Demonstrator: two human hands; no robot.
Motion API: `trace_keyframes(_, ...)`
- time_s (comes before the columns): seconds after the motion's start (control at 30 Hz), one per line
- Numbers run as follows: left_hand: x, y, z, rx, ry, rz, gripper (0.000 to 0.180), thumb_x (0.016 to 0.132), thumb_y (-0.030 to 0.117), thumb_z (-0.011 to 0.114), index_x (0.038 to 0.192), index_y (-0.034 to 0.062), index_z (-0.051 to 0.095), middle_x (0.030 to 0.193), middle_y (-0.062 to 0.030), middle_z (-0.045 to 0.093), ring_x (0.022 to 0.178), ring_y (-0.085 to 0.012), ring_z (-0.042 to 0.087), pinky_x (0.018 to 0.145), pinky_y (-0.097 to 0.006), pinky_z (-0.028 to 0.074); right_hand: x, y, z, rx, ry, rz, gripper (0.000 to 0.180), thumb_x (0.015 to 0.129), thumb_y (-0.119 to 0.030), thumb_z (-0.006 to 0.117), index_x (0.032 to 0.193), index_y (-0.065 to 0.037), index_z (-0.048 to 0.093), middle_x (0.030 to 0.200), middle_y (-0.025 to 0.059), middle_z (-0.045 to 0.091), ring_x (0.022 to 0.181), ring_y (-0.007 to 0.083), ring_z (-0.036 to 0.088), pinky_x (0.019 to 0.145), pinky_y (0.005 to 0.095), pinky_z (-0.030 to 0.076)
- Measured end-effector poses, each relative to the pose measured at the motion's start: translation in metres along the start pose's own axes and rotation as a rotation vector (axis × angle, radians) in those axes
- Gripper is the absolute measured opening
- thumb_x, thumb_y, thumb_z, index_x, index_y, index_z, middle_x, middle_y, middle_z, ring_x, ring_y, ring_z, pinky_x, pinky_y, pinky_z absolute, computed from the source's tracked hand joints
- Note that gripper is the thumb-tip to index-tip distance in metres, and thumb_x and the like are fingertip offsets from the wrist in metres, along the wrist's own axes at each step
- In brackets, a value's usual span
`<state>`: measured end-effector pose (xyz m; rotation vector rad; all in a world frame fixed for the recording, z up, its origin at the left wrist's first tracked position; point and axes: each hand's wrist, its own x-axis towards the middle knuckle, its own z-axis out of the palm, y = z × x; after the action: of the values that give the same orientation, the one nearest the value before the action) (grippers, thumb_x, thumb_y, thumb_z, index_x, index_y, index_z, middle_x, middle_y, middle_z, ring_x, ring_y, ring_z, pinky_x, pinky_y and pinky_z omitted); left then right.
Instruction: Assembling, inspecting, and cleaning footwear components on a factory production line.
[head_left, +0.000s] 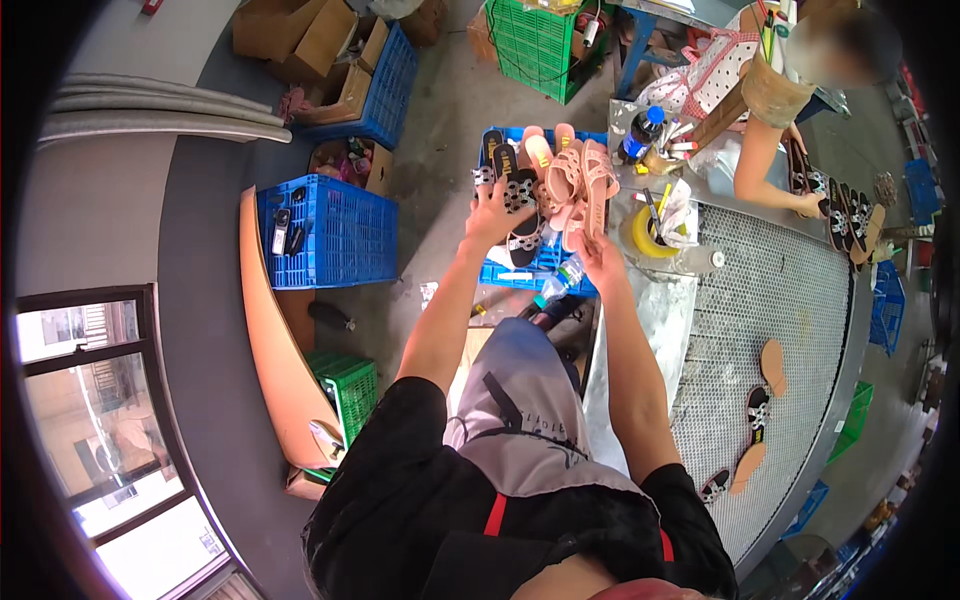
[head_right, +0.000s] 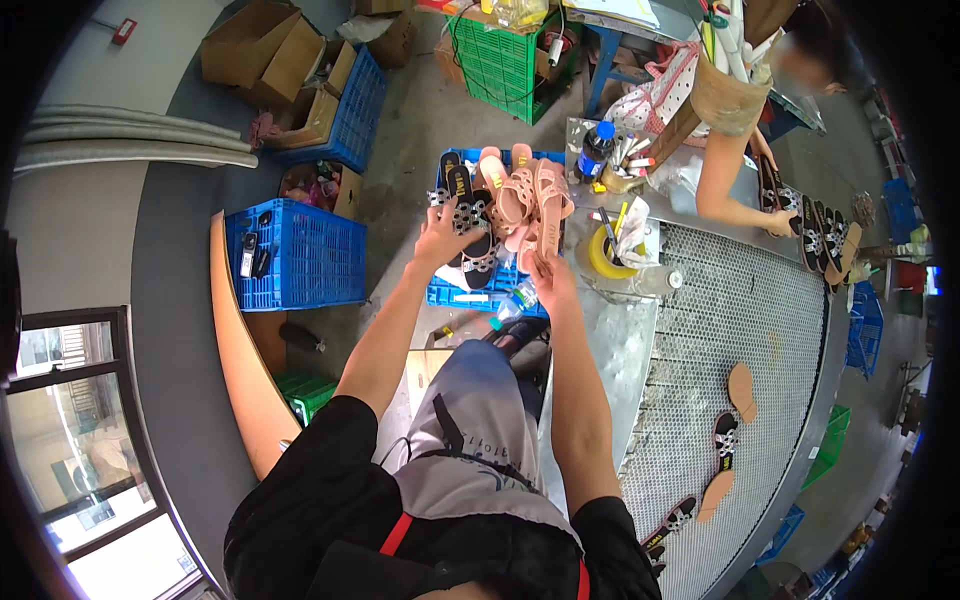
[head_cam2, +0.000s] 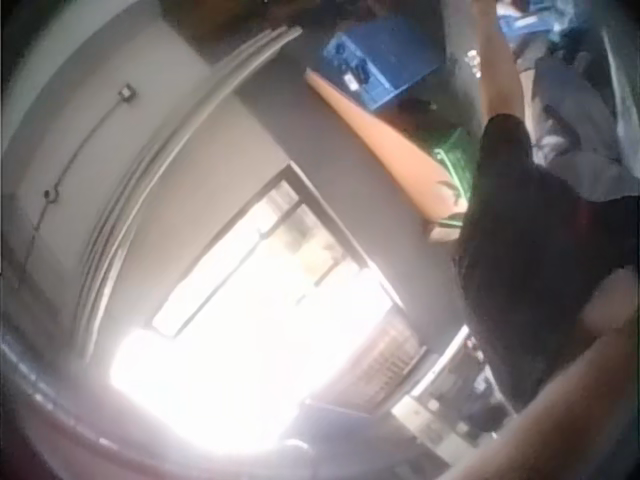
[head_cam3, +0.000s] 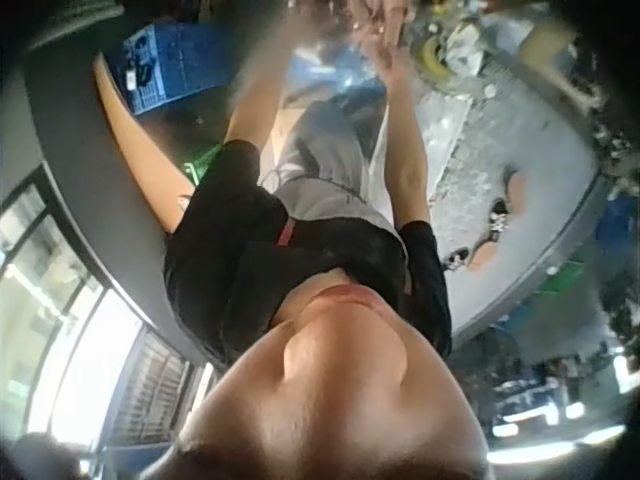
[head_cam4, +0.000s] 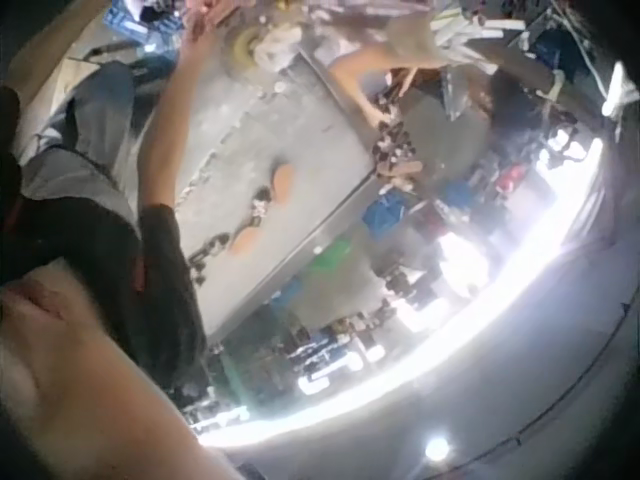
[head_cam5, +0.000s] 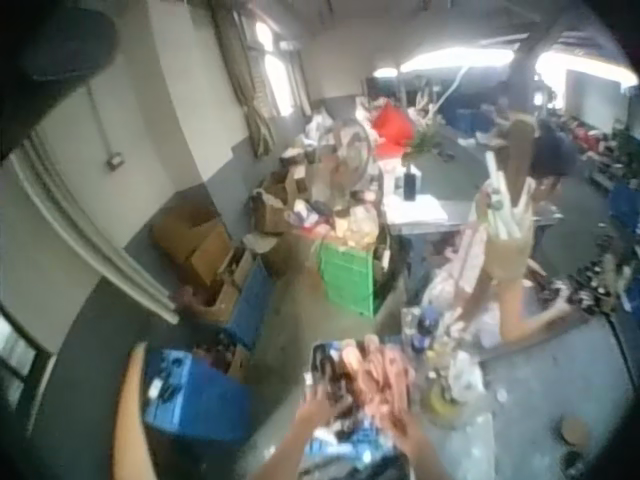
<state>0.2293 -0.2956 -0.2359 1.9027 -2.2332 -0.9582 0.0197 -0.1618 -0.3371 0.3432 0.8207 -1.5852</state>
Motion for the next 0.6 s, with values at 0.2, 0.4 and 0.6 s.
trace_keyframes(0.2,0.018,-0.007,0.008,0.081,0.014,0.086,0.090,0.067,0.036,0.083,0.145,0.0192,0.042,0.142,-0.0139,0.042,0.124,-0.0438,0.050,0.101,-0.052,0.049,-0.023,0.012,0.007,-0.018,0.138,0.008,0.029,0.093,-0.005,0.059,0.120,0.004,0.051,0.115,0.0169,0.055,0.106,0.0321,0.063,0.091,0.0353,0.061)
trace_keyframes(0.4,-0.026,-0.010,-0.032,-0.244,0.223,0.135,0.072,0.067,0.016,0.077,0.133,0.0076,0.049,0.122,-0.0162,0.051,0.105,-0.0373,0.062,0.090,-0.044,0.052,-0.119,0.022,0.027,-0.765,0.098,-0.141,0.037,0.097,-0.020,0.057,0.130,-0.005,0.051,0.120,0.0117,0.055,0.113,0.0253,0.059,0.085,0.0371,0.055)
trace_keyframes(0.6,-0.182,0.042,-0.078,-0.102,-0.037,0.693,0.072,0.069,0.010,0.072,0.139,0.0136,0.053,0.126,-0.0131,0.052,0.118,-0.0359,0.054,0.099,-0.045,0.049,-0.210,-0.006,0.087,-0.641,-0.069,-0.115,0.047,0.100,-0.028,0.057,0.140,-0.006,0.045,0.134,0.0108,0.054,0.116,0.0211,0.057,0.091,0.0366,0.051)
